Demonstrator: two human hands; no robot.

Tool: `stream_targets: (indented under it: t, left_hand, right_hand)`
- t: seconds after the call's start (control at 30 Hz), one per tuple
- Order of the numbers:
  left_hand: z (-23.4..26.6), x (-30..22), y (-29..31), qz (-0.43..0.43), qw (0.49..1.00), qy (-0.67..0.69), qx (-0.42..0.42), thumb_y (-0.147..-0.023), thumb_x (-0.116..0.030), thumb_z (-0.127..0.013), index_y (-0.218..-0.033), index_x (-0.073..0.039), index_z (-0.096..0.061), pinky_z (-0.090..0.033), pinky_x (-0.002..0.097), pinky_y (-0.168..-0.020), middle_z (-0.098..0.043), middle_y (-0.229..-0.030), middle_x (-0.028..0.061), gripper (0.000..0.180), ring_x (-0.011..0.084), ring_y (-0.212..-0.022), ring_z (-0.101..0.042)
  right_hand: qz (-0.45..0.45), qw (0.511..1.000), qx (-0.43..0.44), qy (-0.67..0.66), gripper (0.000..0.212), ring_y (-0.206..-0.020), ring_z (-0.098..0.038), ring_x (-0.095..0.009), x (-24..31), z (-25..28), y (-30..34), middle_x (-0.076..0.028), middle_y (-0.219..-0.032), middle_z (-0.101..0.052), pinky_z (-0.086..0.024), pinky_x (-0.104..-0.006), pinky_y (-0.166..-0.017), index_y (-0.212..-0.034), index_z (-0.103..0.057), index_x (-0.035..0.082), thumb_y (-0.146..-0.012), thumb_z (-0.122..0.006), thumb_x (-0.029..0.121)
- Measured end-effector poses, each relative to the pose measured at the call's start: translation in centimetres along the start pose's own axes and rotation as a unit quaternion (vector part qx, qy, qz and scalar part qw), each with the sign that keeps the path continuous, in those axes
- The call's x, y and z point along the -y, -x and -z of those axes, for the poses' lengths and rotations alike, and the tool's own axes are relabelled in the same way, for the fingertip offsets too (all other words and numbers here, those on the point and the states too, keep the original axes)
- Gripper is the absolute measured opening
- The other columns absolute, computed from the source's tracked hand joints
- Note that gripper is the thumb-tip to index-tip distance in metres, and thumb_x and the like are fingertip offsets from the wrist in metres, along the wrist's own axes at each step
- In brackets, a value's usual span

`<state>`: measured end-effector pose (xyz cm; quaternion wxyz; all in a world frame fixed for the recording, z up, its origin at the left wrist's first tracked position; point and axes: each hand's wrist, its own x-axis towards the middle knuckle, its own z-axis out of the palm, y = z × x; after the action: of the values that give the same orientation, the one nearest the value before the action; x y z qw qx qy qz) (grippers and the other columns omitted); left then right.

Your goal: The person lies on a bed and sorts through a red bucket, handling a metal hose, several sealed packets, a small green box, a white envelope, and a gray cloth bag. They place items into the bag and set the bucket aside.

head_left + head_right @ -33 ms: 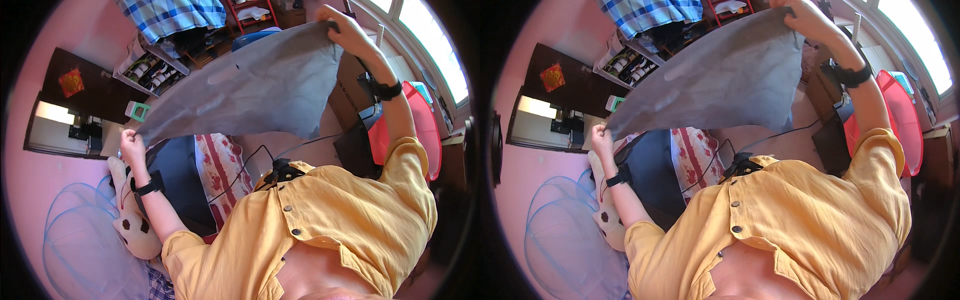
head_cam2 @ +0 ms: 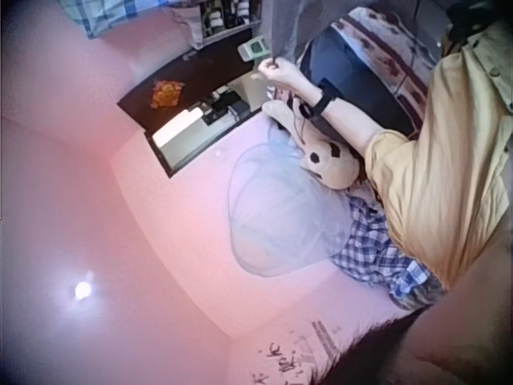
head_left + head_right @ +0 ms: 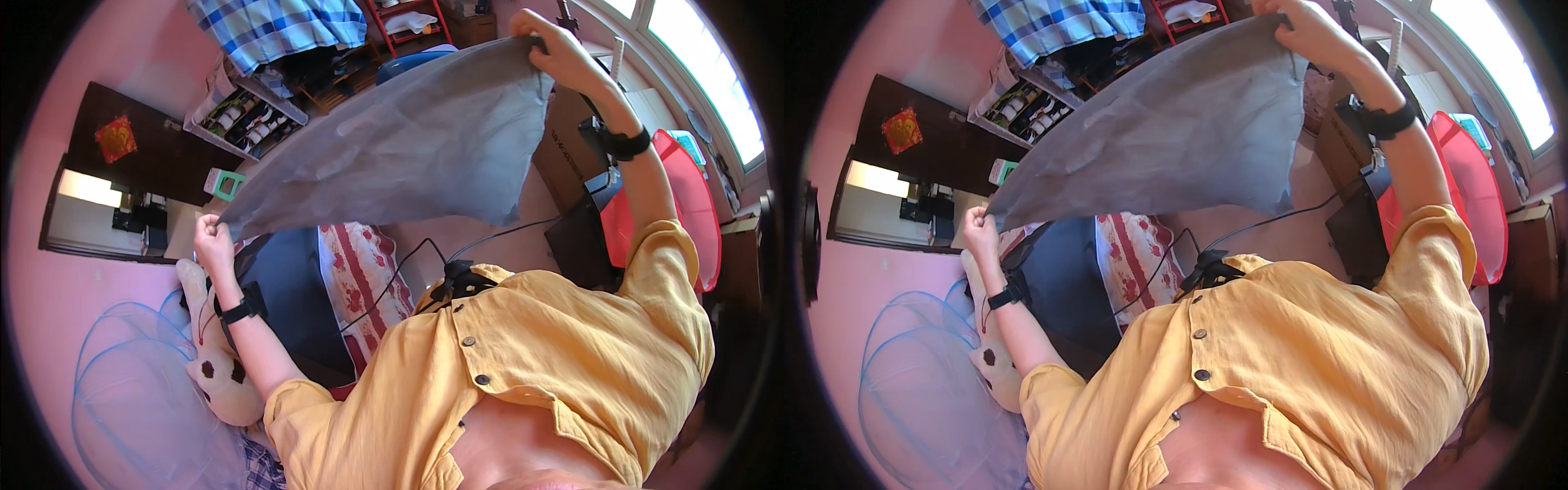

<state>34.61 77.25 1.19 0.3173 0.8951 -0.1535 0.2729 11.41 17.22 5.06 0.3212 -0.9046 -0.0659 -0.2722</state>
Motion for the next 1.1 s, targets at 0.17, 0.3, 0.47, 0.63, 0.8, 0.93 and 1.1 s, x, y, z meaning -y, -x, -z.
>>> stream_targets:
  t: [0.17,0.3,0.47,0.63,0.8,0.93,1.1]
  left_hand:
    - [2.5,-0.5,-0.9,-0.069,0.991,-0.111,-0.015,-0.076,0.0,-0.058,-0.082,-0.002,-0.064,-0.046,0.0307,-0.061,-0.061,-0.075,0.0059,0.009,0.0155,-0.064,-0.057]
    - [4.1,-1.5,-1.0,0.032,0.967,0.251,0.013,-0.084,0.005,-0.052,-0.085,0.001,-0.06,-0.048,0.0273,-0.059,-0.066,-0.094,0.007,0.009,0.0159,-0.066,-0.059]
    - [6.9,-1.6,-0.4,0.169,0.943,0.284,0.031,-0.088,0.002,-0.05,-0.091,-0.004,-0.06,-0.04,0.0192,-0.046,-0.062,-0.074,0.0042,0.012,0.0085,-0.05,-0.05]
    - [7.4,-0.3,-0.9,0.21,0.929,0.305,0.008,-0.09,-0.002,-0.053,-0.096,-0.004,-0.061,-0.044,0.0197,-0.052,-0.06,-0.074,0.0028,0.01,0.0081,-0.055,-0.052]
    - [7.9,0.0,-0.5,0.206,0.921,0.324,0.065,-0.091,-0.002,-0.055,-0.101,-0.002,-0.06,-0.047,0.0206,-0.057,-0.059,-0.077,0.0016,0.011,0.0079,-0.06,-0.053]
    - [7.8,-0.6,0.0,0.196,0.923,0.317,0.091,-0.09,-0.004,-0.062,-0.103,-0.002,-0.06,-0.046,0.0204,-0.056,-0.059,-0.078,0.0008,0.013,0.0068,-0.059,-0.052]
    - [7.6,-0.6,-0.3,0.191,0.935,0.295,0.051,-0.089,-0.006,-0.067,-0.099,-0.003,-0.062,-0.042,0.019,-0.053,-0.058,-0.075,-0.0006,0.012,0.0058,-0.057,-0.05]
  right_hand:
    - [0.013,0.996,-0.015,0.089,0.043,-0.093,-0.058,-0.021,-1.3,-1.6,0.1,-0.008,-0.097,-0.057,-0.045,-0.0299,-0.084,-0.112,-0.052,0.006,-0.075,-0.039,-0.011]
    - [0.0,0.996,-0.021,0.083,0.04,-0.091,-0.058,-0.02,-1.9,-1.4,0.5,-0.008,-0.096,-0.057,-0.046,-0.0312,-0.082,-0.112,-0.052,0.008,-0.079,-0.039,-0.01]
    - [0.017,1.0,0.002,-0.007,0.029,-0.091,-0.057,-0.016,-2.7,-1.7,0.6,-0.004,-0.096,-0.056,-0.046,-0.0292,-0.082,-0.11,-0.052,0.008,-0.087,-0.047,-0.009]
    - [0.1,0.994,0.019,-0.05,0.032,-0.1,-0.059,-0.021,-2.2,-2.1,0.5,-0.005,-0.105,-0.06,-0.048,-0.0308,-0.088,-0.113,-0.062,0.01,-0.09,-0.049,-0.008]
    - [0.115,0.993,0.001,0.028,0.035,-0.1,-0.058,-0.019,-0.5,-2.0,0.4,-0.005,-0.108,-0.061,-0.047,-0.029,-0.084,-0.113,-0.062,0.008,-0.087,-0.048,-0.009]
    - [0.045,0.998,0.028,-0.015,0.036,-0.095,-0.058,-0.02,-0.1,-1.9,0.2,-0.006,-0.106,-0.061,-0.047,-0.0303,-0.079,-0.113,-0.063,0.007,-0.083,-0.049,-0.008]
    - [0.109,0.987,0.039,0.112,0.024,-0.091,-0.058,-0.024,-0.4,-1.8,-0.1,-0.008,-0.104,-0.058,-0.048,-0.0326,-0.079,-0.1,-0.06,0.004,-0.08,-0.051,-0.005]
